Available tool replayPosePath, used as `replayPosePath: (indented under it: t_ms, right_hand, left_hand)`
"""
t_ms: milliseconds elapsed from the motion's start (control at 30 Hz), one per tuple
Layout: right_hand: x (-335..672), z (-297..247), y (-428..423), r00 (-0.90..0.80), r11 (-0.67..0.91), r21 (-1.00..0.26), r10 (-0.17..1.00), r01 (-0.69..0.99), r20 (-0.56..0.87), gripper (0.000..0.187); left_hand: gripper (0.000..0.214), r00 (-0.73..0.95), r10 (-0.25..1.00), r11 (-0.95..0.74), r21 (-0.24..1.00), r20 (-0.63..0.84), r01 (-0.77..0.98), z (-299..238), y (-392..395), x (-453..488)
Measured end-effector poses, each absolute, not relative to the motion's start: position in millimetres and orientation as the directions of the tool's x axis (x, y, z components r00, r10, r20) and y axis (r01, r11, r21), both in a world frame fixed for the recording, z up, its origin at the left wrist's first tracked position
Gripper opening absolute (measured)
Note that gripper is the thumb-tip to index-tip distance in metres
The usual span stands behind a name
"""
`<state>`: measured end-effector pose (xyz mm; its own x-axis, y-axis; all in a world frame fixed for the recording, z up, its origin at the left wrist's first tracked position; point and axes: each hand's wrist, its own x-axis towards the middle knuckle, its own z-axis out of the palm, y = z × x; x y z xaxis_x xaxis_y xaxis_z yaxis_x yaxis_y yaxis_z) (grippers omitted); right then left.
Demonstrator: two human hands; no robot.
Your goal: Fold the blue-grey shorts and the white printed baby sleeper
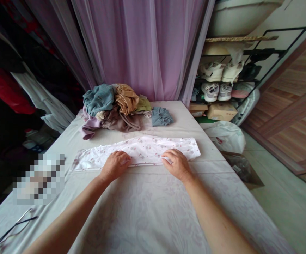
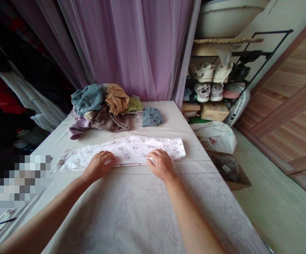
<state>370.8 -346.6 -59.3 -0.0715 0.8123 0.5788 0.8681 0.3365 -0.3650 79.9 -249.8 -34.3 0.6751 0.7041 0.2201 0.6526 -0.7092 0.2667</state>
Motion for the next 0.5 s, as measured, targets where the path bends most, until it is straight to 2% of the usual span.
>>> replayPosePath:
  t_ms: [133,500]
  right_hand:
    - [347,-62,-349,-0.158,0.4,-0.349,0.817,0.847,0.554,0.013]
    - [340,-70,-347,-0.154,0.32,-0.293,0.867,0.901,0.473,0.02]
  left_hand:
    - [0.021,0.624,0.75,-0.662,0.254,0.22,0.705,-40,-266,52]
    - [0.034,0.529,0.792,-0.597,0.209,0.306,0.774,-45,-270,-9]
